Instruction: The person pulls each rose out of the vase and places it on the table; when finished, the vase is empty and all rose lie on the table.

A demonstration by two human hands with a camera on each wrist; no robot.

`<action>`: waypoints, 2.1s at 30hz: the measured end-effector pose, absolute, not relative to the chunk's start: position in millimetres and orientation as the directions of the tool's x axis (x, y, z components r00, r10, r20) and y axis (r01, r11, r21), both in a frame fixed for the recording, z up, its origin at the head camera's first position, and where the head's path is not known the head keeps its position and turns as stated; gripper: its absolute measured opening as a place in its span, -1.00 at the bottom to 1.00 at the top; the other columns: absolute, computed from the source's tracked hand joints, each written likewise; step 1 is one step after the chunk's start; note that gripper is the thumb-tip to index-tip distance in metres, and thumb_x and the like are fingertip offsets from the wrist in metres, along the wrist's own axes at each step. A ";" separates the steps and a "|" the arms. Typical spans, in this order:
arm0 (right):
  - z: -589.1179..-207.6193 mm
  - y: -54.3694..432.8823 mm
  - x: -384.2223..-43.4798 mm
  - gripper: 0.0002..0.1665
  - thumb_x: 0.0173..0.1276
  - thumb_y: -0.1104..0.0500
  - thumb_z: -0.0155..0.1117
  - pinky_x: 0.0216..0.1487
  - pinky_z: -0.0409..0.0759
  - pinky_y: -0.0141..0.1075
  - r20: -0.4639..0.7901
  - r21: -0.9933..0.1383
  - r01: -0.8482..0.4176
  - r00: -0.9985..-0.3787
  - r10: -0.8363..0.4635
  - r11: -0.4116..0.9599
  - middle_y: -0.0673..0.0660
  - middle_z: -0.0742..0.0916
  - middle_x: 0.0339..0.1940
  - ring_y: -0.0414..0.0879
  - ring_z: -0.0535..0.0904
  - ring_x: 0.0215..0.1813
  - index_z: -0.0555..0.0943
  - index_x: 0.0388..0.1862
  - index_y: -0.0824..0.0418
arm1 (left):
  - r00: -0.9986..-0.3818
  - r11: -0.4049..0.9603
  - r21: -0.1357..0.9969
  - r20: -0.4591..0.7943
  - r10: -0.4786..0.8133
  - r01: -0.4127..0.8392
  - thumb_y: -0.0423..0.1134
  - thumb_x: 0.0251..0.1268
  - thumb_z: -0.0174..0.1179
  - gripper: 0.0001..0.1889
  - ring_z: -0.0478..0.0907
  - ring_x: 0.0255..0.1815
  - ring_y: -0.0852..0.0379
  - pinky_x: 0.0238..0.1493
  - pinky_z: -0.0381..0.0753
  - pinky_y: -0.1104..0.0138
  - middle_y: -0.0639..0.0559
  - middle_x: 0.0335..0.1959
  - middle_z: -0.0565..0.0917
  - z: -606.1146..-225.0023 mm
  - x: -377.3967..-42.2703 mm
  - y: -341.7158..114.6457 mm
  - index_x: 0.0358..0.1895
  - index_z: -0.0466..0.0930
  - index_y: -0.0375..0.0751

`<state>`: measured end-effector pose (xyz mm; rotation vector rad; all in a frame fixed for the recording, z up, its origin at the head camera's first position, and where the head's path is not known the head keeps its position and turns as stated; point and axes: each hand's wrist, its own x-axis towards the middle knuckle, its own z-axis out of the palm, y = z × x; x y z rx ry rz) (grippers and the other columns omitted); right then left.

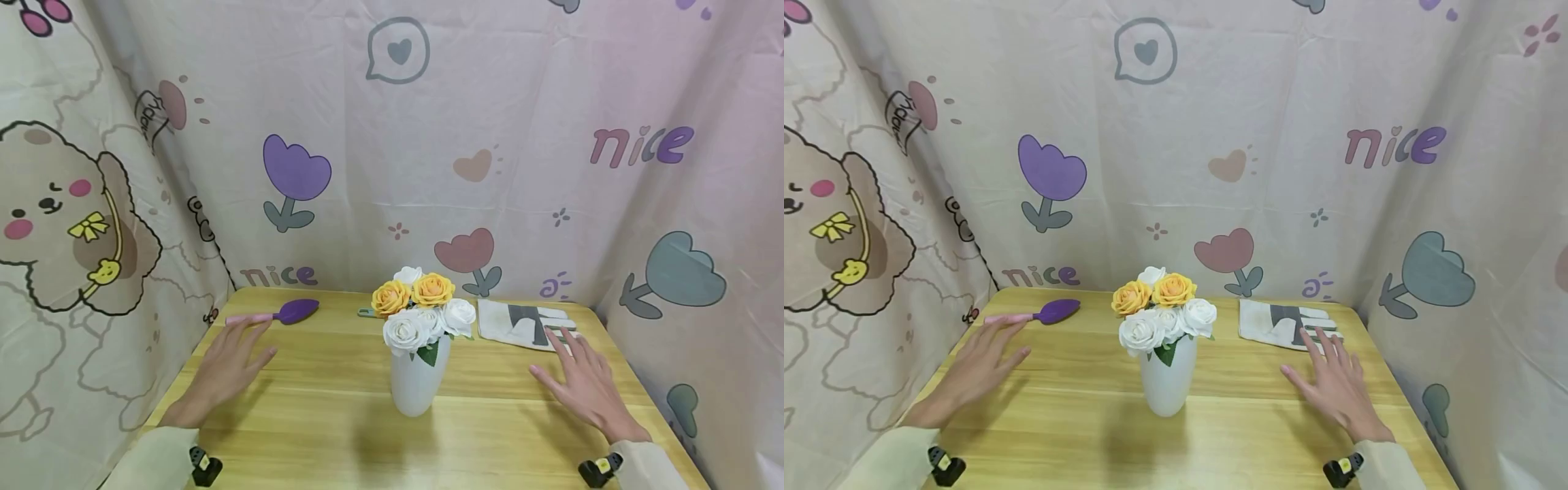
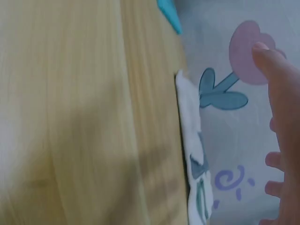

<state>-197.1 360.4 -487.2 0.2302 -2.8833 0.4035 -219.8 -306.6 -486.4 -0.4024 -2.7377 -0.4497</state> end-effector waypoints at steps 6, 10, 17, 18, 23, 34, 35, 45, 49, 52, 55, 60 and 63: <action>-475.3 341.1 -194.8 0.09 0.58 -0.33 0.25 0.54 0.03 0.65 0.306 -0.272 -0.264 -0.935 -0.177 0.925 0.38 0.18 0.81 0.55 0.11 0.70 0.01 0.86 -0.04 | -0.920 0.872 0.342 0.298 0.254 0.351 0.09 0.71 0.15 -0.36 0.14 0.67 -0.50 0.48 0.21 -0.59 -0.38 0.69 0.24 -470.0 -222.5 -279.8 0.66 0.36 -0.10; -469.8 325.0 -193.4 0.10 0.55 -0.28 0.33 0.53 0.06 0.67 0.333 -0.308 -0.310 -0.921 -0.204 0.899 0.34 0.21 0.81 0.52 0.12 0.72 0.02 0.86 -0.08 | -0.906 0.825 0.399 0.311 0.289 0.400 0.07 0.73 0.15 -0.38 0.17 0.67 -0.50 0.51 0.24 -0.58 -0.35 0.71 0.24 -458.9 -224.0 -259.9 0.68 0.35 -0.04; -462.2 291.9 -194.6 0.14 0.49 -0.21 0.42 0.53 0.17 0.64 0.372 -0.367 -0.405 -0.889 -0.267 0.838 0.26 0.24 0.81 0.46 0.16 0.72 0.05 0.86 -0.05 | -0.833 0.717 0.439 0.397 0.387 0.542 -0.08 0.71 0.19 -0.44 0.29 0.64 -0.43 0.51 0.38 -0.47 -0.29 0.66 0.35 -437.9 -223.1 -225.0 0.64 0.40 -0.06; -461.6 286.9 -194.9 0.15 0.48 -0.20 0.44 0.53 0.19 0.64 0.379 -0.375 -0.417 -0.884 -0.273 0.828 0.25 0.24 0.82 0.44 0.17 0.72 0.05 0.85 -0.04 | -0.826 0.704 0.444 0.401 0.397 0.554 -0.09 0.71 0.20 -0.45 0.29 0.64 -0.41 0.51 0.39 -0.46 -0.28 0.66 0.36 -434.6 -222.2 -220.2 0.63 0.41 -0.04; -460.9 261.9 -195.5 0.20 0.44 -0.16 0.49 0.49 0.25 0.65 0.396 -0.441 -0.469 -0.867 -0.303 0.766 0.23 0.26 0.81 0.43 0.20 0.72 0.01 0.86 -0.11 | -0.797 0.658 0.456 0.413 0.441 0.600 -0.08 0.72 0.17 -0.49 0.31 0.65 -0.34 0.49 0.47 -0.42 -0.18 0.68 0.36 -419.4 -216.0 -198.4 0.61 0.43 0.05; -470.0 216.7 -190.1 0.26 0.39 -0.06 0.57 0.38 0.58 0.47 0.325 -0.669 -0.456 -0.890 -0.321 0.587 0.45 0.32 0.72 0.51 0.56 0.46 0.01 0.84 0.09 | -0.610 0.435 0.427 0.559 0.562 0.793 -0.36 0.62 0.27 -0.59 0.50 0.55 -0.16 0.45 0.66 -0.09 -0.09 0.55 0.52 -393.5 -205.6 -151.6 0.43 0.61 -0.11; -470.6 213.4 -189.7 0.24 0.38 -0.06 0.58 0.37 0.59 0.46 0.321 -0.689 -0.453 -0.891 -0.322 0.567 0.43 0.35 0.71 0.50 0.57 0.46 0.05 0.83 0.08 | -0.594 0.415 0.425 0.574 0.564 0.804 -0.39 0.60 0.27 -0.60 0.52 0.54 -0.14 0.44 0.68 -0.06 -0.09 0.53 0.54 -392.2 -205.1 -148.4 0.40 0.62 -0.13; -482.3 186.3 -190.8 0.27 0.26 0.02 0.73 0.44 0.68 0.17 0.341 -0.808 -0.467 -0.868 -0.360 0.359 0.18 0.51 0.63 0.27 0.48 0.59 0.12 0.76 -0.21 | -0.552 0.321 0.449 0.648 0.525 0.834 -0.49 0.52 0.31 -0.66 0.59 0.48 -0.16 0.44 0.70 0.00 -0.14 0.42 0.65 -391.2 -203.1 -122.1 0.28 0.67 -0.23; -488.8 180.5 -191.5 0.34 0.23 0.02 0.76 0.43 0.71 0.09 0.337 -0.818 -0.452 -0.878 -0.340 0.357 0.23 0.52 0.63 0.28 0.50 0.57 0.05 0.77 -0.19 | -0.560 0.298 0.476 0.661 0.499 0.827 -0.49 0.53 0.29 -0.65 0.59 0.47 -0.15 0.44 0.70 -0.01 -0.16 0.42 0.67 -393.5 -204.5 -115.9 0.30 0.69 -0.26; -492.5 177.9 -192.2 0.34 0.22 0.04 0.76 0.43 0.71 0.08 0.328 -0.827 -0.436 -0.887 -0.324 0.355 0.25 0.51 0.64 0.30 0.51 0.57 0.04 0.76 -0.17 | -0.568 0.290 0.491 0.664 0.486 0.822 -0.50 0.53 0.27 -0.63 0.57 0.49 -0.16 0.47 0.67 -0.04 -0.17 0.44 0.65 -395.5 -205.1 -112.6 0.32 0.69 -0.29; -495.5 176.2 -192.7 0.37 0.22 0.06 0.76 0.43 0.70 0.11 0.322 -0.837 -0.423 -0.894 -0.312 0.346 0.25 0.48 0.66 0.33 0.51 0.56 0.02 0.78 -0.18 | -0.572 0.292 0.495 0.661 0.486 0.819 -0.50 0.52 0.27 -0.59 0.51 0.54 -0.20 0.53 0.61 -0.04 -0.20 0.50 0.60 -397.5 -205.2 -110.0 0.38 0.65 -0.34; -497.6 174.1 -193.0 0.39 0.24 0.07 0.75 0.43 0.69 0.17 0.323 -0.844 -0.423 -0.892 -0.317 0.331 0.25 0.44 0.68 0.35 0.53 0.53 -0.01 0.79 -0.21 | -0.605 0.273 0.542 0.672 0.428 0.795 -0.59 0.44 0.25 -0.53 0.47 0.58 -0.29 0.61 0.51 0.15 -0.30 0.52 0.56 -394.8 -205.4 -108.6 0.39 0.62 -0.44; -497.0 174.0 -192.6 0.37 0.25 0.07 0.74 0.43 0.69 0.15 0.328 -0.840 -0.431 -0.888 -0.324 0.330 0.25 0.45 0.68 0.36 0.53 0.53 -0.01 0.79 -0.21 | -0.632 0.241 0.585 0.691 0.352 0.774 -0.69 0.35 0.18 -0.49 0.52 0.54 -0.29 0.56 0.53 0.31 -0.30 0.50 0.58 -385.3 -206.9 -108.6 0.36 0.64 -0.44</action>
